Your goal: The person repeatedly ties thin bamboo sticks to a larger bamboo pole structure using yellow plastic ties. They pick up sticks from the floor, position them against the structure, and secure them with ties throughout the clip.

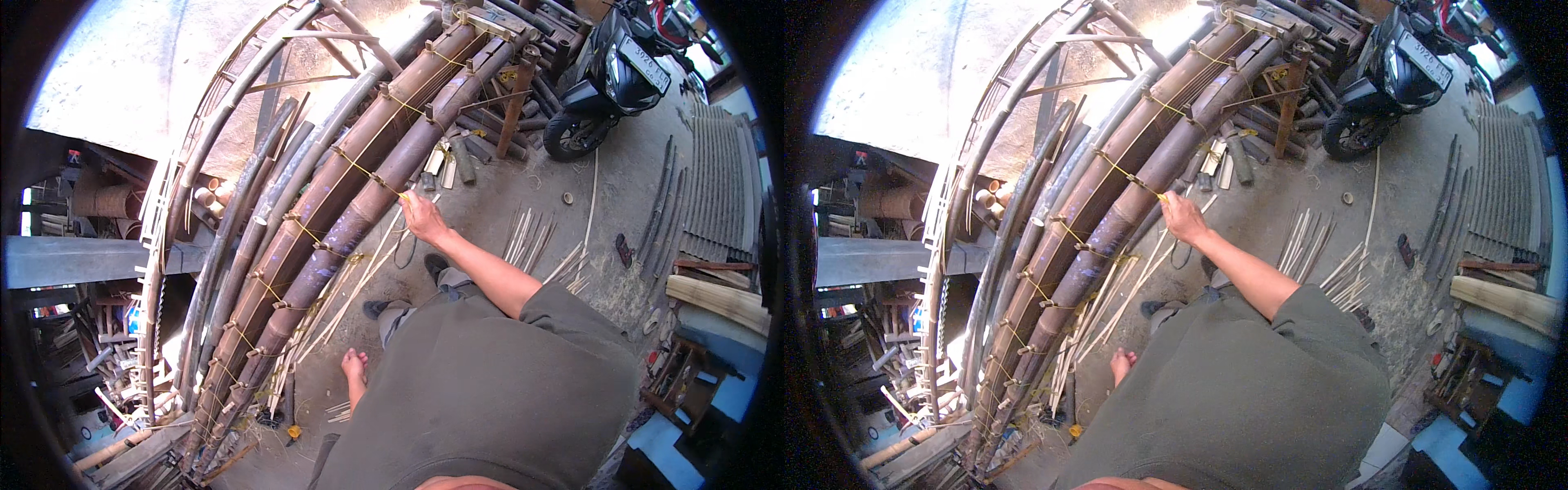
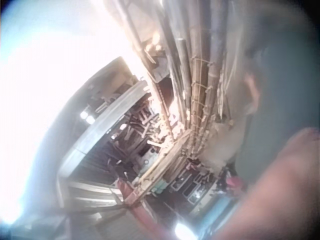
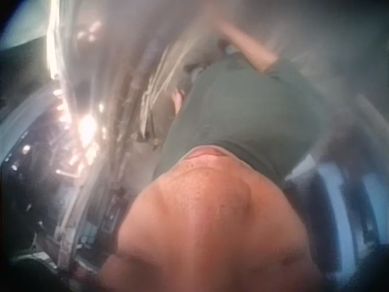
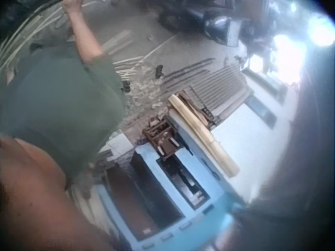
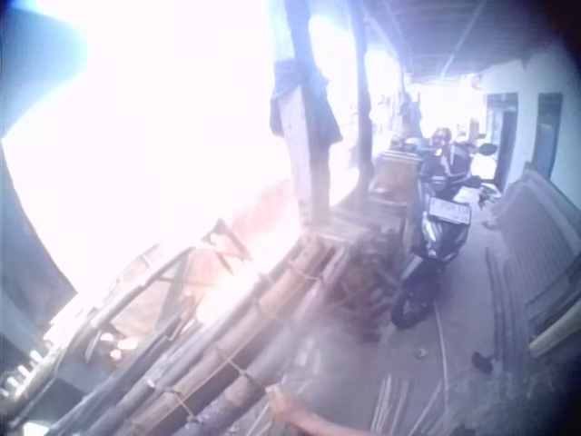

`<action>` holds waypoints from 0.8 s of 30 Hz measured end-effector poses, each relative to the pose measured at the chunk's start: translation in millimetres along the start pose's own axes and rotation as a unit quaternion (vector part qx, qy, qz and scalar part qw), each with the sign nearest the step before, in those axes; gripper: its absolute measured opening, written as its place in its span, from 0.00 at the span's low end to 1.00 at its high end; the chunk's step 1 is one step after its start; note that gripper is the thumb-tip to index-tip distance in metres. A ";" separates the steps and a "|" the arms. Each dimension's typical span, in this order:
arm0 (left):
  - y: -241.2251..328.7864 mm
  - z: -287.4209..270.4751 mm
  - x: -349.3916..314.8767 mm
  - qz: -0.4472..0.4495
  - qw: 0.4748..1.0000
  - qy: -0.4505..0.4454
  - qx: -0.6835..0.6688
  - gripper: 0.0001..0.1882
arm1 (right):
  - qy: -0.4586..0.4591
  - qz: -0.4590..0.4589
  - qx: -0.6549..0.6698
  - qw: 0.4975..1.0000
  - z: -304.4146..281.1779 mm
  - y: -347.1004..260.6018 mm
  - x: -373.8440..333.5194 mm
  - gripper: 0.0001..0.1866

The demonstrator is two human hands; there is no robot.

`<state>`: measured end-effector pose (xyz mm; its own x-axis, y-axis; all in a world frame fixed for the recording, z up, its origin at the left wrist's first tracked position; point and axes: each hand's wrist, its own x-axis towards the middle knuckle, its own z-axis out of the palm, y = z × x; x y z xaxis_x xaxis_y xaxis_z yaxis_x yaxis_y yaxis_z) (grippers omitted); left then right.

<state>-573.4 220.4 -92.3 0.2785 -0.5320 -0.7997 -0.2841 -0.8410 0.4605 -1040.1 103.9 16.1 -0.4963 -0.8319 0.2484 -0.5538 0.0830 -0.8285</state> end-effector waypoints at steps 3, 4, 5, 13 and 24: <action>-84.6 -16.2 18.2 -0.012 0.999 -0.041 -0.017 0.18 | -0.051 0.046 -0.021 0.997 6.8 3.4 1.5 0.13; -116.2 -22.9 30.3 -0.010 0.998 -0.057 -0.031 0.17 | -0.049 0.041 -0.017 0.998 10.9 6.6 1.9 0.14; -120.3 -26.2 34.8 0.036 0.995 -0.076 0.045 0.17 | -0.047 0.030 -0.013 0.998 19.7 14.5 4.7 0.14; -42.7 -7.9 -54.4 -0.009 0.999 0.041 -0.032 0.16 | -0.121 -0.041 -0.099 0.987 39.9 51.6 -6.1 0.20; 176.5 103.1 -118.0 0.321 0.936 -0.133 -0.052 0.20 | -0.164 0.351 0.642 0.662 -19.2 -28.3 -35.5 0.11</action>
<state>-751.0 145.0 43.6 -0.1605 -0.8996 -0.4061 -0.2195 -0.3686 0.9033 -1019.6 141.6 40.3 -0.0418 -0.9272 -0.3721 0.8646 0.1531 -0.4786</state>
